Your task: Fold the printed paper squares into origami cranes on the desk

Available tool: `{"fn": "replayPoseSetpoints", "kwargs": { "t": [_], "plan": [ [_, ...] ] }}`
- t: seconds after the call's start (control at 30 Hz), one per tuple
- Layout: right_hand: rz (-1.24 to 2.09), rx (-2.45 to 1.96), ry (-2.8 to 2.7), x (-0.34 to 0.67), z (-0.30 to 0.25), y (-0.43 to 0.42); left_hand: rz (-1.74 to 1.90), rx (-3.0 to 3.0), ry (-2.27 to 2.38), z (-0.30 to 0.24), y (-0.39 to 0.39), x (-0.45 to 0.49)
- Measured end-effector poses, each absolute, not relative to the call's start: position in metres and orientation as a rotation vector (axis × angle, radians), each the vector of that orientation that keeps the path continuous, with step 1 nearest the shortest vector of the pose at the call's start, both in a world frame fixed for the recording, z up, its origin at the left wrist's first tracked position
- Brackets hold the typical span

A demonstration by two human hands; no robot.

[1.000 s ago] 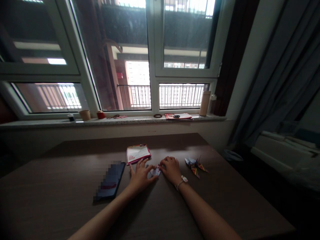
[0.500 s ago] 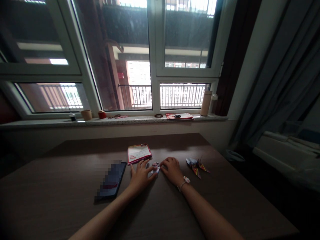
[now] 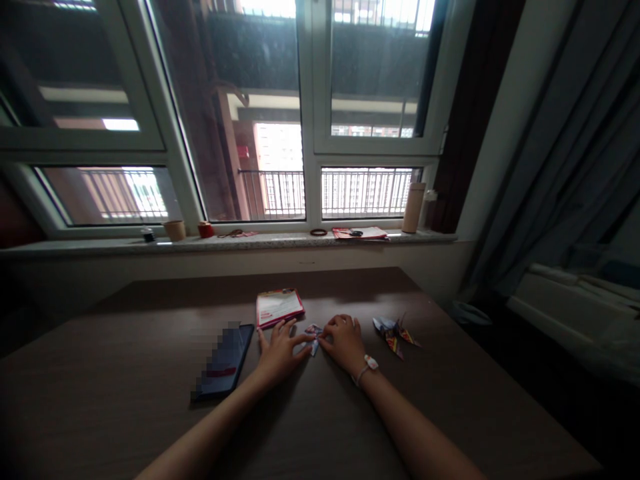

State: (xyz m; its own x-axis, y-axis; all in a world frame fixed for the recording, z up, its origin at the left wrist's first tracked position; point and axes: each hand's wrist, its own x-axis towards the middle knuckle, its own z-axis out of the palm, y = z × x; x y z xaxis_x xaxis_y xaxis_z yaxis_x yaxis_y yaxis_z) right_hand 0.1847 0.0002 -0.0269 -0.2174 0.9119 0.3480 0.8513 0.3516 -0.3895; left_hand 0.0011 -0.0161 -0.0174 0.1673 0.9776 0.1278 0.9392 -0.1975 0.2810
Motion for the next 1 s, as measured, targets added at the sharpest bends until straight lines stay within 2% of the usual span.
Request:
{"fn": "replayPoseSetpoints", "kwargs": {
  "t": [1.0],
  "plan": [
    [0.253,-1.561,-2.169,0.1873,-0.0212,-0.0069,0.403,2.263,1.910,-0.0198,-0.0174,0.0008]
  ]
}}
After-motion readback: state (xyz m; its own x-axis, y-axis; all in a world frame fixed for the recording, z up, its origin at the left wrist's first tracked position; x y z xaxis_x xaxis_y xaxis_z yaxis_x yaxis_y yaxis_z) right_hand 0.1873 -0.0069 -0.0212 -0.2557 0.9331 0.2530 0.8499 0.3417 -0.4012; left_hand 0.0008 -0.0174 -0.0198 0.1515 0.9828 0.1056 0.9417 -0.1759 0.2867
